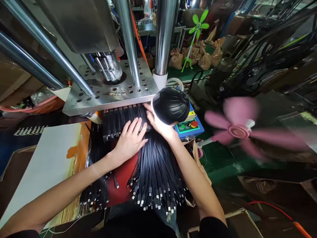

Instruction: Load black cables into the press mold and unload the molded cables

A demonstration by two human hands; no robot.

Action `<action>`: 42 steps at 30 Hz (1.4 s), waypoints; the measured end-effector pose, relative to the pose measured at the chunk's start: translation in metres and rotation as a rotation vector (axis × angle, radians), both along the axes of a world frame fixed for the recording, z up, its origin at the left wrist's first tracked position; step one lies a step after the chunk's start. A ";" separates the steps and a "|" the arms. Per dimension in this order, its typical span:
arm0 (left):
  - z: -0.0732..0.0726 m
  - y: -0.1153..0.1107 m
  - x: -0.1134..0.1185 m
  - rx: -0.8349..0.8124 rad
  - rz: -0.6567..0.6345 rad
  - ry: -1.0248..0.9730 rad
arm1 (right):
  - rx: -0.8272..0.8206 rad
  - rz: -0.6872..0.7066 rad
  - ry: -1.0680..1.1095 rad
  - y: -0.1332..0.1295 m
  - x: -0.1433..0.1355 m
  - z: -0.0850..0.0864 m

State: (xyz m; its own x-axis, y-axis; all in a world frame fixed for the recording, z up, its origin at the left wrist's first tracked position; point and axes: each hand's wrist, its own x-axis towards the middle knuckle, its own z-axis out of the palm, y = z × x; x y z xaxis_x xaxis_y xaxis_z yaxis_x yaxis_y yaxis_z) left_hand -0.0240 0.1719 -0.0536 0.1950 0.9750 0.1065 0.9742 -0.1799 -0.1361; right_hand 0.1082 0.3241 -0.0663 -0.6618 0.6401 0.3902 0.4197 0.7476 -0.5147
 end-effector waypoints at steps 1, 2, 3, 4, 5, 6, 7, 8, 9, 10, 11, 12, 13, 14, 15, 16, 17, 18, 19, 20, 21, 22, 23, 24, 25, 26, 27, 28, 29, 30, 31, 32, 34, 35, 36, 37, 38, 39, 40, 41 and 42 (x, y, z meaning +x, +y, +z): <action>0.002 0.000 0.001 -0.014 0.002 -0.016 | 0.013 0.034 -0.044 -0.007 0.008 -0.001; 0.004 0.002 0.000 -0.027 0.004 -0.038 | 0.025 0.052 -0.103 -0.013 0.014 -0.001; 0.006 0.005 -0.001 -0.038 0.010 -0.062 | 0.037 0.049 -0.169 -0.018 0.017 -0.001; 0.009 0.010 -0.003 -0.047 0.021 -0.085 | 0.046 0.027 -0.230 -0.021 0.016 0.001; 0.011 0.016 -0.007 -0.054 0.036 -0.108 | 0.050 -0.008 -0.282 -0.021 0.012 0.003; 0.013 0.023 -0.011 -0.060 0.056 -0.127 | 0.054 -0.047 -0.324 -0.020 0.005 0.005; 0.015 0.031 -0.015 -0.066 0.078 -0.144 | 0.063 -0.081 -0.360 -0.017 -0.004 0.008; 0.016 0.040 -0.020 -0.074 0.102 -0.158 | 0.075 -0.110 -0.391 -0.012 -0.014 0.011; 0.017 0.048 -0.025 -0.082 0.120 -0.167 | 0.085 -0.136 -0.415 -0.006 -0.024 0.013; 0.019 0.056 -0.029 -0.088 0.131 -0.174 | 0.088 -0.157 -0.430 0.000 -0.034 0.015; 0.020 0.063 -0.033 -0.090 0.140 -0.181 | 0.085 -0.169 -0.437 0.007 -0.043 0.016; 0.021 0.070 -0.037 -0.090 0.148 -0.188 | 0.074 -0.170 -0.437 0.013 -0.050 0.018; 0.022 0.077 -0.040 -0.087 0.156 -0.195 | 0.059 -0.165 -0.433 0.020 -0.056 0.019; 0.023 0.084 -0.044 -0.083 0.165 -0.202 | 0.043 -0.161 -0.427 0.026 -0.062 0.020; 0.024 0.091 -0.047 -0.081 0.176 -0.209 | 0.033 -0.160 -0.419 0.032 -0.067 0.021; 0.026 0.098 -0.049 -0.083 0.186 -0.215 | 0.029 -0.164 -0.409 0.037 -0.072 0.022; 0.028 0.105 -0.052 -0.088 0.190 -0.220 | 0.027 -0.169 -0.400 0.041 -0.076 0.023; 0.030 0.110 -0.054 -0.093 0.187 -0.226 | 0.025 -0.169 -0.390 0.044 -0.078 0.025; 0.032 0.113 -0.056 -0.097 0.178 -0.235 | 0.022 -0.161 -0.382 0.044 -0.079 0.028; 0.035 0.112 -0.057 -0.100 0.166 -0.246 | 0.019 -0.147 -0.374 0.042 -0.077 0.030; 0.038 0.106 -0.057 -0.099 0.152 -0.250 | 0.018 -0.130 -0.366 0.035 -0.071 0.032; 0.042 0.092 -0.056 -0.094 0.131 -0.265 | 0.020 -0.111 -0.362 0.024 -0.060 0.034; 0.046 0.071 -0.055 -0.087 0.100 -0.307 | 0.026 -0.084 -0.346 0.009 -0.044 0.034; 0.050 0.043 -0.054 -0.095 0.067 -0.354 | 0.031 -0.060 -0.312 -0.010 -0.023 0.032; 0.054 0.008 -0.052 -0.114 0.012 -0.485 | 0.038 -0.044 -0.275 -0.033 0.003 0.028; 0.056 -0.032 -0.051 -0.162 -0.043 -0.655 | 0.039 -0.019 -0.148 -0.059 0.033 0.022; 0.057 -0.075 -0.050 -0.288 -0.075 -0.797 | 0.017 -0.061 -0.025 -0.086 0.065 0.012; 0.054 -0.118 -0.048 -0.446 -0.049 -0.914 | -0.016 -0.229 0.107 -0.114 0.097 0.000; 0.046 -0.159 -0.047 -0.635 -0.013 -0.994 | -0.048 -0.477 0.243 -0.142 0.127 -0.015; 0.034 -0.196 -0.045 -0.826 0.028 -1.041 | -0.060 -0.759 0.409 -0.168 0.153 -0.033; 0.016 -0.227 -0.042 -0.971 0.097 -1.067 | -0.066 -1.021 0.550 -0.194 0.174 -0.053; -0.007 -0.252 -0.038 -1.049 0.192 -1.095 | -0.132 -1.187 0.639 -0.217 0.189 -0.074; -0.061 -0.283 -0.028 -0.969 0.467 -1.216 | -0.439 -1.265 0.658 -0.258 0.200 -0.118; -0.088 -0.291 -0.022 -0.807 0.637 -1.332 | -0.615 -1.210 0.593 -0.275 0.198 -0.138; -0.113 -0.294 -0.017 -0.643 0.763 -1.461 | -0.757 -1.117 0.512 -0.288 0.192 -0.156; -0.134 -0.295 -0.012 -0.474 0.867 -1.548 | -0.847 -1.033 0.446 -0.298 0.185 -0.171; -0.151 -0.294 -0.008 -0.366 0.920 -1.591 | -0.901 -0.951 0.386 -0.304 0.177 -0.183; -0.163 -0.292 -0.005 -0.285 0.949 -1.616 | -0.914 -0.890 0.342 -0.306 0.170 -0.192; -0.171 -0.290 -0.003 -0.234 0.959 -1.619 | -0.900 -0.849 0.307 -0.304 0.164 -0.197; -0.175 -0.288 -0.002 -0.205 0.957 -1.616 | -0.871 -0.812 0.268 -0.299 0.159 -0.199; -0.177 -0.286 -0.001 -0.172 0.956 -1.620 | -0.832 -0.775 0.226 -0.292 0.156 -0.199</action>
State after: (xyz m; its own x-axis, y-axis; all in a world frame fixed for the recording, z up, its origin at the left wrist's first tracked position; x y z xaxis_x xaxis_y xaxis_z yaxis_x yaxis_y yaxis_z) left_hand -0.0253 -0.1141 -0.2305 -0.5209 0.6990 -0.4899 -0.1066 0.5162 0.8498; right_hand 0.2644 0.0318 -0.2649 0.0514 0.9578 -0.2827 0.4528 -0.2746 -0.8483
